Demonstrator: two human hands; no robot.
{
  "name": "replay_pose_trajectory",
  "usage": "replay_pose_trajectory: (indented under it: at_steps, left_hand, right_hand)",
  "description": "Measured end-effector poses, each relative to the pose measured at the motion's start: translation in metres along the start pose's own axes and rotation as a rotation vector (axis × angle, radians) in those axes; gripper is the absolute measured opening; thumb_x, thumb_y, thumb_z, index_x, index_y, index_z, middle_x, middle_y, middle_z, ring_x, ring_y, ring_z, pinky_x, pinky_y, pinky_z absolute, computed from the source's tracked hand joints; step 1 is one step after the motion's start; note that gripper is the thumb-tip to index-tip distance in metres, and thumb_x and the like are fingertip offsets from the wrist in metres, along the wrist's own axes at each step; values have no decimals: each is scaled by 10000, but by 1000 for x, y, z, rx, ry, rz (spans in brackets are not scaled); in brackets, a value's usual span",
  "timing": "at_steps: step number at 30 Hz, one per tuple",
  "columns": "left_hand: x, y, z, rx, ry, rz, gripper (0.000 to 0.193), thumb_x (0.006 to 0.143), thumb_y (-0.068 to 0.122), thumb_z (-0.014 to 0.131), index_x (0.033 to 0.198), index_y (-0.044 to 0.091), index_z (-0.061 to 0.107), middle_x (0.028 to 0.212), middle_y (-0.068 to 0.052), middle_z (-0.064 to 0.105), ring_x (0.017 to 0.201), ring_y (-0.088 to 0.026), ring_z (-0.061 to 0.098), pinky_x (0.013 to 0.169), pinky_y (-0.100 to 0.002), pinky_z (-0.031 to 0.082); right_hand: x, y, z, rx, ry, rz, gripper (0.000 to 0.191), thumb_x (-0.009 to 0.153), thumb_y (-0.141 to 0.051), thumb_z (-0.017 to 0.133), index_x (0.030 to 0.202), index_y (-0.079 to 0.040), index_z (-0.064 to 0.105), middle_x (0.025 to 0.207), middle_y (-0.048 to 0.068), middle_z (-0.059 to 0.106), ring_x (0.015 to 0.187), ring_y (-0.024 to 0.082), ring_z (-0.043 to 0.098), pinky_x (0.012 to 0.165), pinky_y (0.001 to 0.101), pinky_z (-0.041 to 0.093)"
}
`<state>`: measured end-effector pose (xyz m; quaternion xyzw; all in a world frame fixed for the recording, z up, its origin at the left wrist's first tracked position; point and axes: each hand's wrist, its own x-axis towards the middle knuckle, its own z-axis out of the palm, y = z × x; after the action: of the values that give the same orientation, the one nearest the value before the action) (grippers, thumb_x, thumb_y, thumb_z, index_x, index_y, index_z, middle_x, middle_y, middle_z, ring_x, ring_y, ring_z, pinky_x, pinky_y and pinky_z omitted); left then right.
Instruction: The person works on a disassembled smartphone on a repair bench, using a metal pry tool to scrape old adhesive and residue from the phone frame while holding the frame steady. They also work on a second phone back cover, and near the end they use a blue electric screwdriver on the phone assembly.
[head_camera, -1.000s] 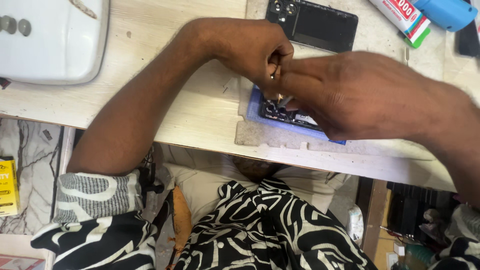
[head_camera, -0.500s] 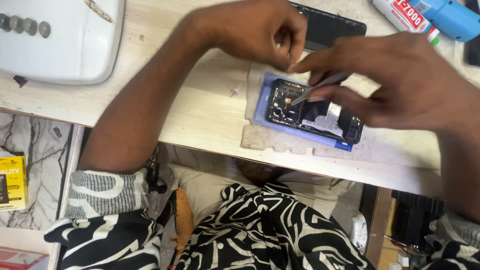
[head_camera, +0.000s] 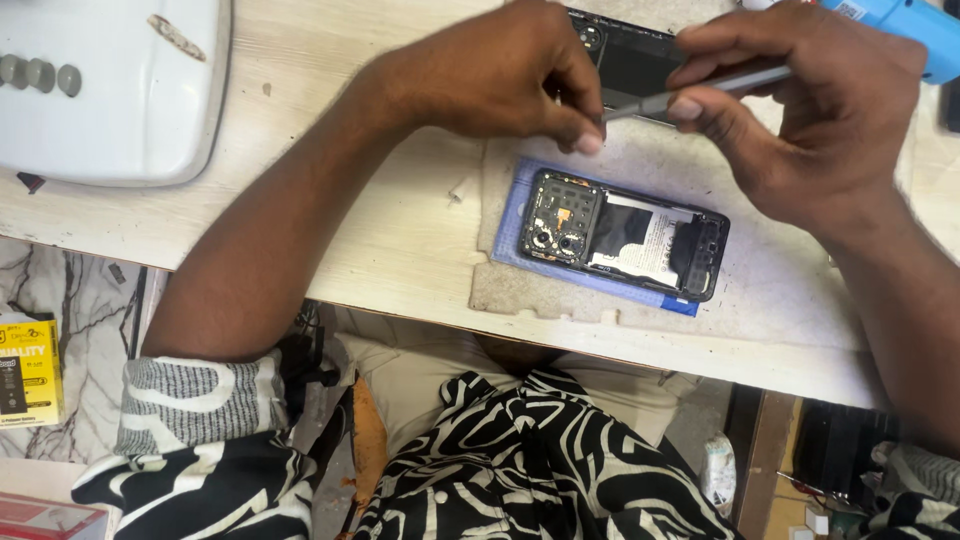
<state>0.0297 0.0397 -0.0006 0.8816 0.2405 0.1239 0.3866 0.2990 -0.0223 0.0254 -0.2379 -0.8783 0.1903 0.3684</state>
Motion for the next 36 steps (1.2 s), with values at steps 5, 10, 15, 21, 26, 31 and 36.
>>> replay_pose_trajectory:
  at_steps: [5, 10, 15, 21, 26, 31, 36]
  left_hand:
    - [-7, -4, -12, 309, 160, -147, 213, 949, 319, 741, 1041, 136, 801, 844, -34, 779, 683, -133, 711, 661, -375, 558]
    - [-19, -8, -22, 402, 181, -446, 258, 1040, 384, 671, 1067, 152, 782, 846, -52, 755, 695, -193, 696, 710, -423, 542]
    - [-22, -5, -23, 468, 192, -147, 234, 851, 255, 818, 1036, 113, 796, 900, -80, 768, 793, -218, 706, 690, -436, 559]
    - [-19, 4, -9, 480, 99, -147, 158, 826, 216, 843, 941, 119, 793, 922, -60, 777, 826, -188, 736, 741, -399, 572]
    - [-20, -1, -10, 523, 155, -267, 128, 892, 228, 802, 972, 127, 794, 868, -77, 772, 766, -192, 738, 677, -395, 575]
    - [-23, 0, -12, 541, 160, -283, 158, 887, 263, 817, 986, 140, 806, 837, -72, 776, 717, -195, 737, 668, -402, 576]
    - [-20, 4, -8, 527, 119, -251, 120, 874, 224, 821, 931, 119, 805, 798, -82, 767, 678, -193, 736, 635, -390, 586]
  right_hand:
    - [-16, 13, -3, 111, 98, 126, 231, 1090, 109, 695, 1285, 168, 587, 1136, 249, 675, 1020, 258, 742, 880, 293, 671]
    - [-17, 14, -3, 179, 118, 236, 218, 1111, 99, 674, 1301, 153, 580, 1131, 225, 676, 1003, 229, 744, 864, 287, 681]
    - [-15, -3, 7, 165, 43, 242, 214, 1104, 110, 672, 1282, 174, 573, 1124, 243, 671, 1004, 231, 731, 875, 292, 667]
    - [-3, -19, 10, 159, 14, 349, 243, 971, 108, 680, 1194, 167, 604, 1043, 240, 677, 938, 242, 722, 849, 302, 642]
    - [4, -20, 13, 125, -32, 257, 233, 955, 117, 684, 1169, 173, 612, 1042, 259, 685, 940, 259, 730, 831, 307, 642]
    - [2, -19, 14, 141, -24, 249, 235, 982, 109, 681, 1199, 166, 610, 1073, 253, 685, 970, 247, 730, 867, 302, 647]
    - [2, -18, 14, 95, -55, 232, 227, 950, 116, 686, 1163, 162, 622, 1035, 253, 692, 934, 252, 732, 816, 303, 643]
